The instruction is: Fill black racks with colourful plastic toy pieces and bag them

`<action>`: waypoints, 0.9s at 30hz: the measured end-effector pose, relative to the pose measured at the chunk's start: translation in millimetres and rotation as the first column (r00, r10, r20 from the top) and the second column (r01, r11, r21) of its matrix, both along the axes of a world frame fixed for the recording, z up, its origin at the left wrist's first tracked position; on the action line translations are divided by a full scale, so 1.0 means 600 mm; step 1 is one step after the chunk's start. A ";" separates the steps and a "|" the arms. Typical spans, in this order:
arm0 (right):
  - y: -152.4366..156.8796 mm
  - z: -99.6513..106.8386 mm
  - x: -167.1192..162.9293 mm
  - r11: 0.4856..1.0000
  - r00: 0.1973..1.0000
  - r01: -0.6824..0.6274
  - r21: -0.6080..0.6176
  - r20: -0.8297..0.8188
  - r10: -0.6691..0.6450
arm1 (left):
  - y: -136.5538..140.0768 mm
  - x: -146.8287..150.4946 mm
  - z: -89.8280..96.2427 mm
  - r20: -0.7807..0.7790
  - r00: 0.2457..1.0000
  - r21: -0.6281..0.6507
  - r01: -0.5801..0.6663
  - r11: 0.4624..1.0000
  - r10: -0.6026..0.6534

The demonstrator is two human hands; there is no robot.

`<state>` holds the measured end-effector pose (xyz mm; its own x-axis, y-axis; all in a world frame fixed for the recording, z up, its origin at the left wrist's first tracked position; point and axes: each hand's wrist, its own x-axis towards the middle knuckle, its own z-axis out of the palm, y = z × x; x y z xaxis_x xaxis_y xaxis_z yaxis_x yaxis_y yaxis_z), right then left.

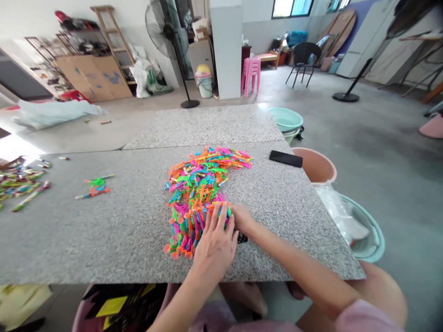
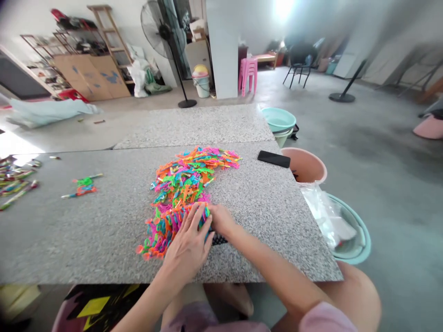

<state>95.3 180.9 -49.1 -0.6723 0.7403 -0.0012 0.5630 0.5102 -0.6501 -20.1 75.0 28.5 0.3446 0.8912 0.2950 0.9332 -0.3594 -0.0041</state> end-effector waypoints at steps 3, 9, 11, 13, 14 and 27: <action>0.045 0.013 0.007 0.998 0.998 -0.058 0.038 -0.031 0.059 | 0.000 0.001 -0.006 -0.006 1.000 0.037 -0.022 0.999 0.022; 0.138 0.090 -0.088 0.933 0.966 0.244 0.263 0.018 -0.258 | -0.003 -0.003 -0.025 0.017 0.998 0.111 -0.054 0.992 0.052; 0.150 0.109 -0.113 0.952 0.968 0.204 0.228 0.096 -0.231 | -0.005 -0.008 -0.026 0.042 0.997 0.091 -0.070 0.993 0.066; 0.149 0.116 -0.099 0.954 0.969 0.214 0.211 0.081 -0.235 | -0.007 -0.012 -0.021 0.063 0.996 0.041 -0.063 0.997 0.061; 0.145 0.113 -0.075 0.952 0.967 0.232 0.200 0.057 -0.248 | -0.008 -0.014 -0.017 0.068 0.997 0.012 -0.049 0.999 0.048; 0.060 0.042 0.194 0.880 0.796 0.232 0.414 0.439 -0.416 | 0.006 -0.020 -0.004 0.055 0.997 -0.004 0.054 0.999 -0.053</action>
